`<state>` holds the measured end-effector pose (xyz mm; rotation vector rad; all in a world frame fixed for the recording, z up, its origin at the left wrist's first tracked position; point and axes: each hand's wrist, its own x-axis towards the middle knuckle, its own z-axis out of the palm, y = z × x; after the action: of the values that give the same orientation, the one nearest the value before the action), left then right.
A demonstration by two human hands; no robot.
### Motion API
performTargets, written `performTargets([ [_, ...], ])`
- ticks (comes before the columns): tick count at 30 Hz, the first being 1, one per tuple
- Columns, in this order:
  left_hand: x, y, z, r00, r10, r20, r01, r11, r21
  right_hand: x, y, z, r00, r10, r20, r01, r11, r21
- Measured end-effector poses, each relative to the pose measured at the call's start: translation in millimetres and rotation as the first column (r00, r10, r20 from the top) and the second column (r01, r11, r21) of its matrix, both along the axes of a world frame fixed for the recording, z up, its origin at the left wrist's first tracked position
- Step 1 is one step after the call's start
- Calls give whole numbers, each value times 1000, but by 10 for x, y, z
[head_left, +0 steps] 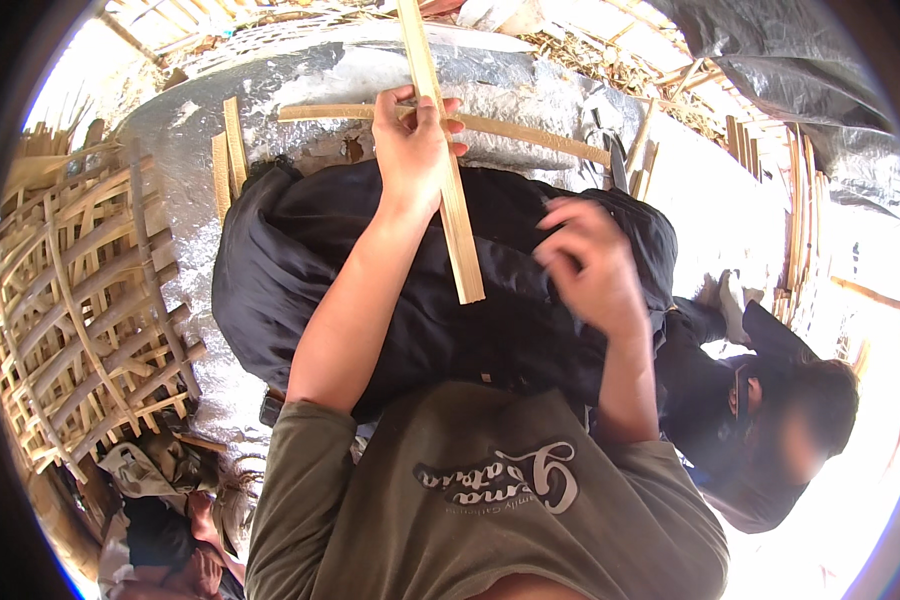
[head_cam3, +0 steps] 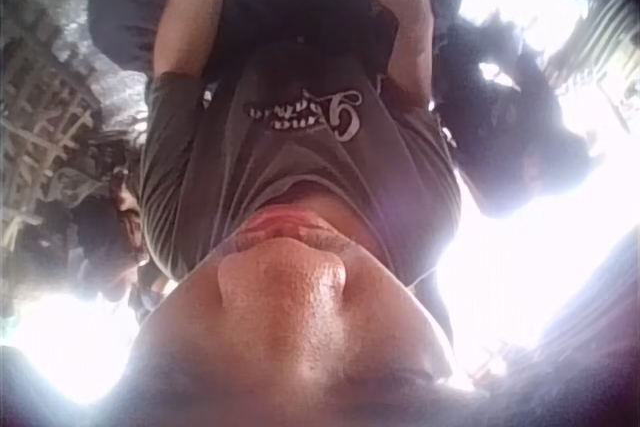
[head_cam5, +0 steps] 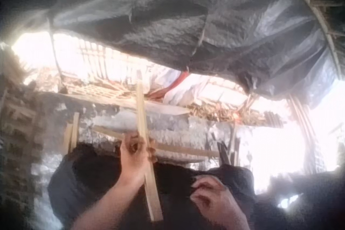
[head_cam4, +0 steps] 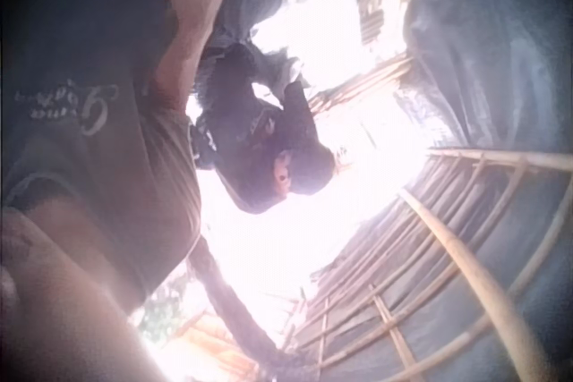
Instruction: The person assembles a bamboo frame by positioning thin bamboo strips, securing them with nails using a hammer, and trimming excess length with a hand saw. The work is performed on a tarp-covered surface in a partially constructed shelter.
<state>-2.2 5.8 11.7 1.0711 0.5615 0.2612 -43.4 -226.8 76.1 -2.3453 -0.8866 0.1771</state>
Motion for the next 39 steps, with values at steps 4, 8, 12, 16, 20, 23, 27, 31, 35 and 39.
performTargets([
  [4, -15, -24, -21, 999, -33, -12, 32, 999, -14, 492, -789, 270, 835, -471, 284, 518, 847, -120],
  [8, -23, -51, 13, 996, -84, 6, 84, 996, -27, 719, -1298, 388, 773, -571, 275, 634, 696, -336],
  [12, -48, -112, 82, 988, -145, 50, 147, 989, -27, 695, -1441, 71, 798, -578, 170, 587, 681, -438],
  [16, -82, -129, 27, 980, -178, 83, 174, 983, 53, 623, -1154, -129, 813, -572, 110, 573, 751, -329],
  [20, -112, -189, 51, 976, -203, 79, 189, 968, 163, 732, -788, -95, 854, -495, 162, 516, 845, -140],
  [23, -154, -239, 95, 972, -210, 101, 175, 945, 277, 835, -507, 64, 859, -498, 121, 497, 867, 38],
  [27, -179, -322, 94, 962, -218, 165, 142, 915, 378, 966, -229, 133, 887, -456, 71, 443, 885, 141],
  [31, -238, -363, 207, 970, -189, 152, 94, 871, 482, 1073, 86, 254, 918, -386, 91, 361, 909, 210],
  [35, -282, -378, 267, 964, -226, 137, 135, 867, 480, 1211, 245, 331, 926, -363, 101, 328, 908, 260],
  [39, -303, -421, 292, 962, -230, 147, 119, 837, 534, 1377, 274, 329, 918, -396, 10, 372, 869, 325],
])
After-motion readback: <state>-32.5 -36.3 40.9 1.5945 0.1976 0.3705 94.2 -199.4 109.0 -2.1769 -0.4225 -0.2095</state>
